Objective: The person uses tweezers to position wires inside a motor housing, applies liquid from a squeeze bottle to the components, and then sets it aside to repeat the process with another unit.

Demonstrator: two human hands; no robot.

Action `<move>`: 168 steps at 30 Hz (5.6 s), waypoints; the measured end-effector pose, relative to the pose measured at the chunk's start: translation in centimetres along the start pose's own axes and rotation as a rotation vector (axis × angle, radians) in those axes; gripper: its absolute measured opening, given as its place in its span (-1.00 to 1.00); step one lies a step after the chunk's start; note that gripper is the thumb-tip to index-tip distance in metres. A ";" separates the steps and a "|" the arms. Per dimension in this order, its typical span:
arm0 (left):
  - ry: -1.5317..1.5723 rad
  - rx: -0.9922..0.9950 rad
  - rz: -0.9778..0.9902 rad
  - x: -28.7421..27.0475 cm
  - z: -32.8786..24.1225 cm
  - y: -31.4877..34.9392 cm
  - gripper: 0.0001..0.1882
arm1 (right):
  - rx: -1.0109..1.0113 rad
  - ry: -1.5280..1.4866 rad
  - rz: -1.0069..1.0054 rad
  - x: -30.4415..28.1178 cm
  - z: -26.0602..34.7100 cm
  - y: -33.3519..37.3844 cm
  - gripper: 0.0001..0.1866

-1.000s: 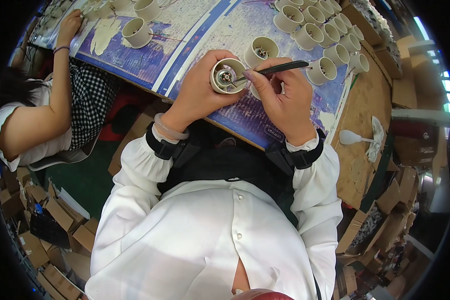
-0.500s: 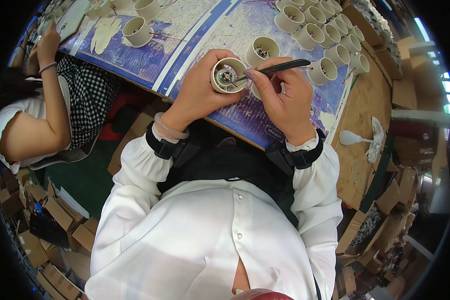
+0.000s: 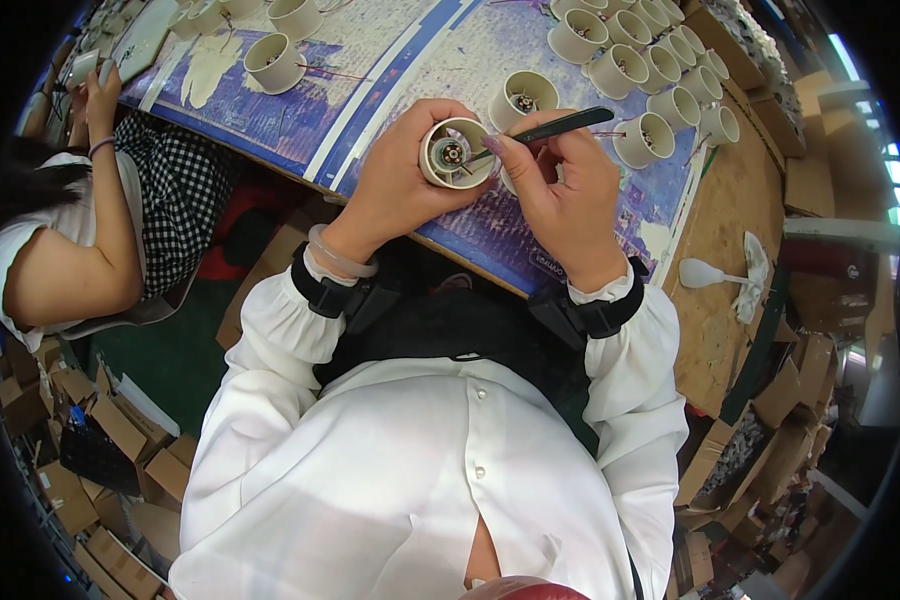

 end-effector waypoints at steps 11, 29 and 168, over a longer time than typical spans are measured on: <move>-0.124 0.075 0.002 0.0 -0.8 0.1 -0.45 | -0.025 -0.008 -0.018 -0.4 0.2 0.3 -0.84; -0.095 0.035 0.021 0.2 -0.4 -0.2 -0.47 | 0.000 0.018 -0.093 -5.6 1.5 -2.2 -0.84; 0.473 0.030 0.206 2.8 -1.3 2.7 -0.33 | 0.717 -0.569 -0.484 -7.6 -5.5 14.8 -0.80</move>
Point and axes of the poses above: each hand's wrist, its own y-axis away from the middle knuckle, its own x-axis out of the palm, z = x × y, the point moved 9 cm from there along -y, towards the middle knuckle, and after that the axes turned 1 degree about -x, right-handed, at the moved point
